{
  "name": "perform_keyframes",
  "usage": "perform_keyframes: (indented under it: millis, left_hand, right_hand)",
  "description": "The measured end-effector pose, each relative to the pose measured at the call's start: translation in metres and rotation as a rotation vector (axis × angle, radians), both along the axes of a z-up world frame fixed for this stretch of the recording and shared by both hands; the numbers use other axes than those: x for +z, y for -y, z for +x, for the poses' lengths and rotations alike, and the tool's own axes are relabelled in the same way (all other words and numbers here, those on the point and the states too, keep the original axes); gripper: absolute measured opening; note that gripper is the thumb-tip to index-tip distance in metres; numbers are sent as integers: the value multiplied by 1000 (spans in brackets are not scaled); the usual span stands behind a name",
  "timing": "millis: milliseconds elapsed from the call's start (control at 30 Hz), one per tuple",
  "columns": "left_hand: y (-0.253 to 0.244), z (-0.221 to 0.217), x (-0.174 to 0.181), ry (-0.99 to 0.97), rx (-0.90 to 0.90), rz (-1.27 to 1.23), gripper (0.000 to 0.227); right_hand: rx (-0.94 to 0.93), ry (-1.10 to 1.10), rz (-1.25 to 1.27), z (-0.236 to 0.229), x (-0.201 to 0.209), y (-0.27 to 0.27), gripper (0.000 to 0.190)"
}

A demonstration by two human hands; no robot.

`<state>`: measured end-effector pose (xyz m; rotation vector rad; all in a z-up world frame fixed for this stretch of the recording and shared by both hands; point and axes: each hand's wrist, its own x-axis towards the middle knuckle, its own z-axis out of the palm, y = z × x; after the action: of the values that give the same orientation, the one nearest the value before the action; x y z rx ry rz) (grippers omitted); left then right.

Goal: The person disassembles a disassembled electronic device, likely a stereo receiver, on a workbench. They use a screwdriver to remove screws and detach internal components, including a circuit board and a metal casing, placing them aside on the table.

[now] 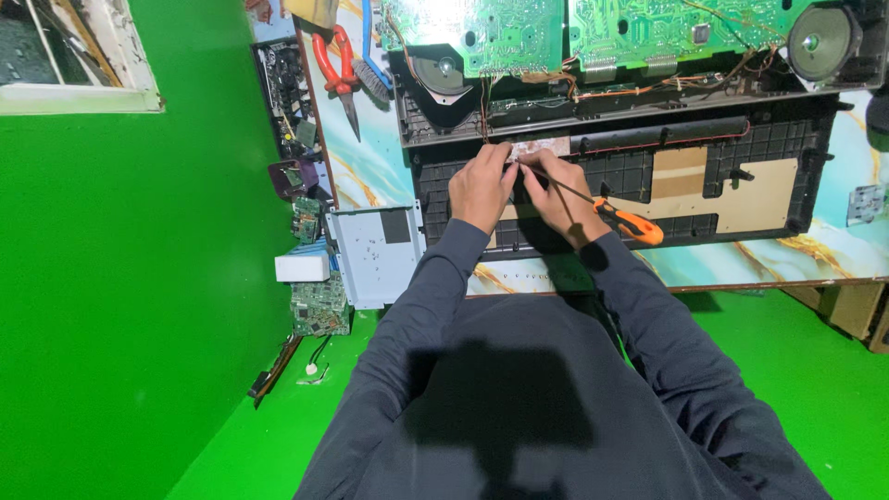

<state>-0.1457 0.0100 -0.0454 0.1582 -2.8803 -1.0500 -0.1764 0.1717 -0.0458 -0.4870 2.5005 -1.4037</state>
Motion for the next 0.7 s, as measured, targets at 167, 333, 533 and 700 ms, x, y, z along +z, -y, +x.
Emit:
perform_keyframes:
  millis: [167,333,533,700]
  left_hand:
    - [3,1,0,19,-16,-25,30]
    - [4,0,2,23,-22,-61,33]
    - [4,-1,2,37,-32,-53,34]
    - [6,0,11,46,-62,-24,36]
  right_hand:
    - [33,17,23,-2,2,-2,17]
    - [63,23,19,-4,4,-2,16]
    - [140,13,187,-14,16,4,13]
    - [186,-54,166,-17,30,7,10]
